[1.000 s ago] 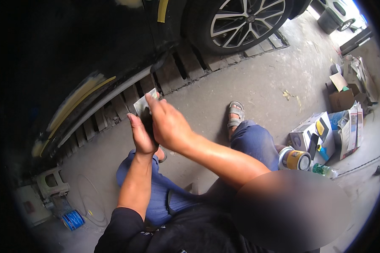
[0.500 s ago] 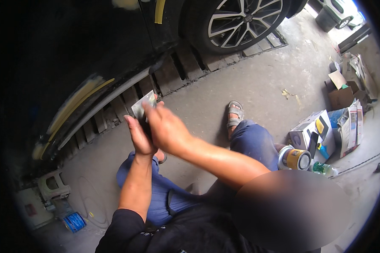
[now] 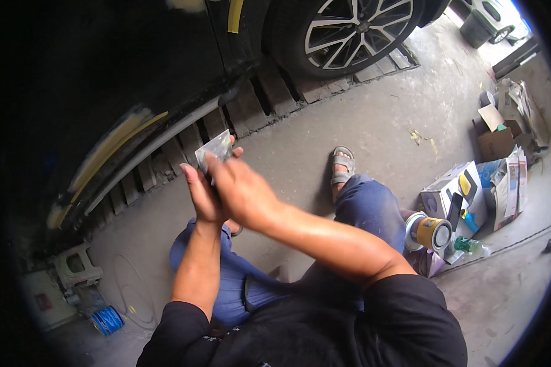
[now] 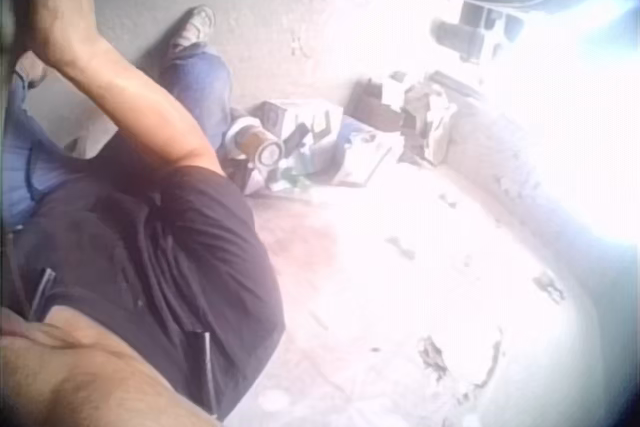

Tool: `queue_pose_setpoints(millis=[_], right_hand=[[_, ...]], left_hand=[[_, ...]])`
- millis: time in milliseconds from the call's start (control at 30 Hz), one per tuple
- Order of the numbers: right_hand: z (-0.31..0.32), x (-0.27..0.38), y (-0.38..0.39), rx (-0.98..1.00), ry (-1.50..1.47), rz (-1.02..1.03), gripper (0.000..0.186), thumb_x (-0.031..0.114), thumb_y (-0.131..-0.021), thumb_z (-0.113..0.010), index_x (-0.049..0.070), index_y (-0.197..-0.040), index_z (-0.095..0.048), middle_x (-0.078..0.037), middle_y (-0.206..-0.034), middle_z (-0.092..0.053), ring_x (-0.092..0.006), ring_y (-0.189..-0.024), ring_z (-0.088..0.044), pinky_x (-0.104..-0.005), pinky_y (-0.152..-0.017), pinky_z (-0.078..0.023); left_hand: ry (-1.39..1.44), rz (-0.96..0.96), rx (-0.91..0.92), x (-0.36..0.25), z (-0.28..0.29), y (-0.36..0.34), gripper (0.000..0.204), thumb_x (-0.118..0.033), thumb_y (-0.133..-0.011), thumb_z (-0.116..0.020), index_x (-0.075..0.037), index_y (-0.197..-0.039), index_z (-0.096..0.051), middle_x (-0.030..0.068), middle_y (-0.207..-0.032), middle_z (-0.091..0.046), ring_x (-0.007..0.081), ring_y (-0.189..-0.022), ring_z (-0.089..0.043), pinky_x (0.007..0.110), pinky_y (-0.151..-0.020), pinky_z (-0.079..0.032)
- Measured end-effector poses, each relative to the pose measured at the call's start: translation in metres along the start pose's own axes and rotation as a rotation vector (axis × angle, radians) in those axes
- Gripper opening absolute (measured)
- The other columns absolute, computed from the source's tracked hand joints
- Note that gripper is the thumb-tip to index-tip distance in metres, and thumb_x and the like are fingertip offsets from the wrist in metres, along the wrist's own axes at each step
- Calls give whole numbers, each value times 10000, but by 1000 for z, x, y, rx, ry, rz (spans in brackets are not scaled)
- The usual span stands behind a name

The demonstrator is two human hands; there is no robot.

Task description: The person sits on the floor and uses a sanding block to smooth the lower side panel of a black car. They repeatedly rub the sanding block against the panel surface, occasionally flipping the block to use a different side.

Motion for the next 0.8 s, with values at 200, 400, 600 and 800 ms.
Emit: queue_pose_setpoints(millis=[200, 400, 600, 800], right_hand=[[3, 0, 1, -15, 1, -26, 557, 12, -774, -566, -63, -1313, -448, -221, -913, -579, -400, -874, -597, -435, -775, -514], [12, -19, -18, -91, -1, -77, 546, -22, -763, -542, -76, -1299, -452, -224, -929, -583, -395, -873, -599, -431, -770, -512], [10, -13, -10, -82, 22, -39, 527, 17, -785, -556, -80, -1293, -454, -232, -948, -576, -400, -882, -600, -436, -787, -510], [1, 5, 5, -20, 9, 20, 565, 6, -762, -569, -72, -1308, -446, -217, -941, -579, -389, -885, -596, -439, -779, -507]], left_hand=[[33, 8, 34, 1, 1, 4, 853, -672, -960, -185, 29, -1401, -388, 150, -1390, -485, 255, -1233, -499, 383, -1075, -350], [33, 18, 45, 5, -4, 4, 829, -670, -962, -199, 9, -1384, -417, 120, -1359, -505, 231, -1225, -495, 355, -1057, -361], [-34, 37, 46, 8, -4, 3, 843, -685, -952, -198, 5, -1383, -418, 122, -1371, -498, 236, -1218, -502, 363, -1047, -375], [6, 60, 102, 4, -2, 3, 838, -711, -932, -270, -35, -1415, -380, 83, -1392, -465, 206, -1270, -443, 351, -1082, -321]])
Point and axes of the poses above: each hand's wrist, its own y-axis away from the middle knuckle, its own z-axis out of the back of the hand, x = y × z, the point moved 10 cm from there along -y, towards the middle knuckle
